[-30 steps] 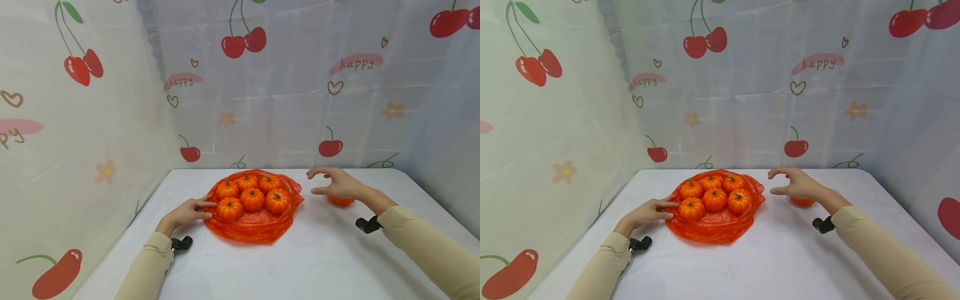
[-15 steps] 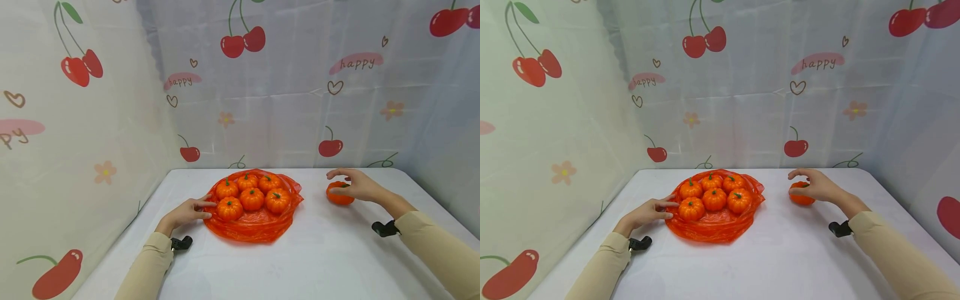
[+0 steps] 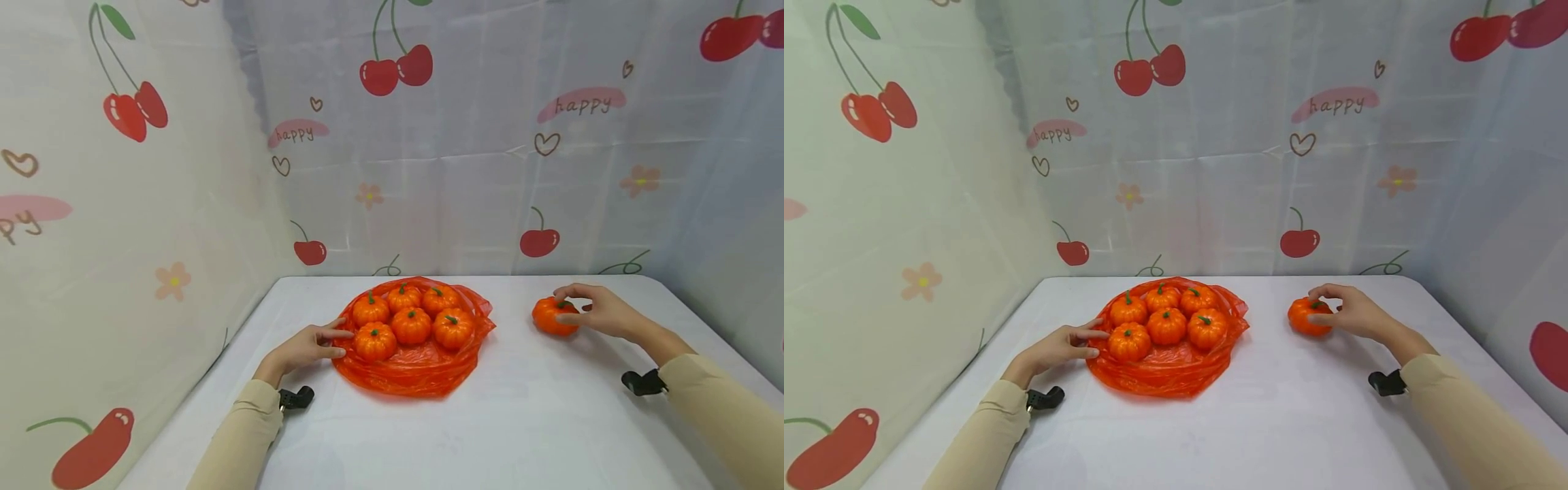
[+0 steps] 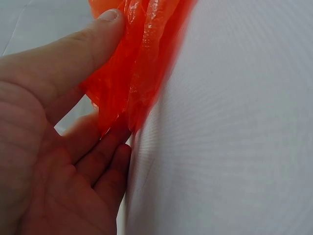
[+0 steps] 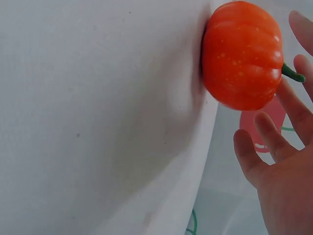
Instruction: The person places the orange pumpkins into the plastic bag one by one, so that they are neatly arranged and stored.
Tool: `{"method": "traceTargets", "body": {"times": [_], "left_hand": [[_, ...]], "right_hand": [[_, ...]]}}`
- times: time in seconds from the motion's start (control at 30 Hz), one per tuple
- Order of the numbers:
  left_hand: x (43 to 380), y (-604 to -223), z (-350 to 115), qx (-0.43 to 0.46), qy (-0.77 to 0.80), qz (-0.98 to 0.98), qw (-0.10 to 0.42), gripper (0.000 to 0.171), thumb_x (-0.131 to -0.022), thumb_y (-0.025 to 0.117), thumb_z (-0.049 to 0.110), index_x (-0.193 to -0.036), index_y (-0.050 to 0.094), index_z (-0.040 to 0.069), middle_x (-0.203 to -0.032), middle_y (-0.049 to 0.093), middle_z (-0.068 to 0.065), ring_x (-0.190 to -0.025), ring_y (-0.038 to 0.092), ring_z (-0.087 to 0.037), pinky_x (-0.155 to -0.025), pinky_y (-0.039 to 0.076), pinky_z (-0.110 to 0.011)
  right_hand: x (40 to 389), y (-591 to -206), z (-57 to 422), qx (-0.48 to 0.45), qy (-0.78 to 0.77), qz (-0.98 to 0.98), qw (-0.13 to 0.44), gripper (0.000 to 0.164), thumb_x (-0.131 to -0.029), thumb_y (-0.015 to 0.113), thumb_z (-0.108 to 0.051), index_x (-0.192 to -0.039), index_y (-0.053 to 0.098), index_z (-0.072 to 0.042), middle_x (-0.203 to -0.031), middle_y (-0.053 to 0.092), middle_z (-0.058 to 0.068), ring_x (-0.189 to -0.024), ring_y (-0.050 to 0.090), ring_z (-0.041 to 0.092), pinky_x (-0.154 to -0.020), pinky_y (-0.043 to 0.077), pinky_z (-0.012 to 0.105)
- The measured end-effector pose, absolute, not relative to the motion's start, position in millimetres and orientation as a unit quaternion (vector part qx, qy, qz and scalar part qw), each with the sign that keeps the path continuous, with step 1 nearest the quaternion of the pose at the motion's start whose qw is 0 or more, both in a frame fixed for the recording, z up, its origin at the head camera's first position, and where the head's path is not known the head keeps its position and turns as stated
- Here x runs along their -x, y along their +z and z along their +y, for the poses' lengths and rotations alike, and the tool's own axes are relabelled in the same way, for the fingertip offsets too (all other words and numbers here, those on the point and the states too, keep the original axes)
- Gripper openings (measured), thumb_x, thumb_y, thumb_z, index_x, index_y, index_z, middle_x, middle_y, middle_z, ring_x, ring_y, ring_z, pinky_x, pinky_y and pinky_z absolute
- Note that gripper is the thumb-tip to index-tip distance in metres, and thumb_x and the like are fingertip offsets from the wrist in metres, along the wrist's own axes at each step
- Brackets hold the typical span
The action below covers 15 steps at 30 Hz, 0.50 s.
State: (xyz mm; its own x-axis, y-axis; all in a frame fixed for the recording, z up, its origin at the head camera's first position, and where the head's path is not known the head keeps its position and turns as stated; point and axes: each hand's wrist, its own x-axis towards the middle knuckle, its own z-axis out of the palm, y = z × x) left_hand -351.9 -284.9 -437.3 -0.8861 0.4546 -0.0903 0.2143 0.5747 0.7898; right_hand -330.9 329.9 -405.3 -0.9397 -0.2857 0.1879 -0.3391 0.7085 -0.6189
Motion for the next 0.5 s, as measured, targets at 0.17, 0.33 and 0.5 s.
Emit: {"method": "traceTargets", "body": {"times": [0.17, 0.33, 0.5], "left_hand": [[350, -437, -285, -0.183, 0.420, 0.877, 0.142, 0.041, -0.093, 0.077, 0.030, -0.134, 0.071, 0.027, -0.169, 0.031, -0.009, -0.158, 0.020, -0.041, -0.123, 0.030, -0.058], [351, -438, -285, -0.180, 0.426, 0.874, 0.147, 0.042, -0.093, 0.077, 0.031, -0.134, 0.071, 0.028, -0.170, 0.030, -0.008, -0.158, 0.020, -0.040, -0.124, 0.031, -0.056], [352, -439, -286, -0.187, 0.418, 0.878, 0.141, 0.043, -0.093, 0.077, 0.032, -0.135, 0.070, 0.028, -0.169, 0.031, -0.008, -0.158, 0.021, -0.040, -0.124, 0.030, -0.056]], "right_hand": [[336, -409, 329, -0.154, 0.349, -0.924, 0.028, 0.032, -0.093, 0.077, -0.021, -0.120, 0.067, -0.008, -0.144, 0.056, 0.026, -0.133, 0.046, 0.049, -0.106, 0.046, 0.067], [342, -415, 328, -0.139, 0.358, -0.923, 0.017, 0.033, -0.093, 0.078, -0.026, -0.116, 0.065, -0.007, -0.147, 0.053, 0.028, -0.134, 0.045, 0.053, -0.106, 0.046, 0.067], [346, -419, 327, -0.143, 0.367, -0.919, 0.017, 0.029, -0.092, 0.079, -0.023, -0.110, 0.063, -0.007, -0.147, 0.053, 0.028, -0.134, 0.045, 0.054, -0.106, 0.048, 0.064]]}}
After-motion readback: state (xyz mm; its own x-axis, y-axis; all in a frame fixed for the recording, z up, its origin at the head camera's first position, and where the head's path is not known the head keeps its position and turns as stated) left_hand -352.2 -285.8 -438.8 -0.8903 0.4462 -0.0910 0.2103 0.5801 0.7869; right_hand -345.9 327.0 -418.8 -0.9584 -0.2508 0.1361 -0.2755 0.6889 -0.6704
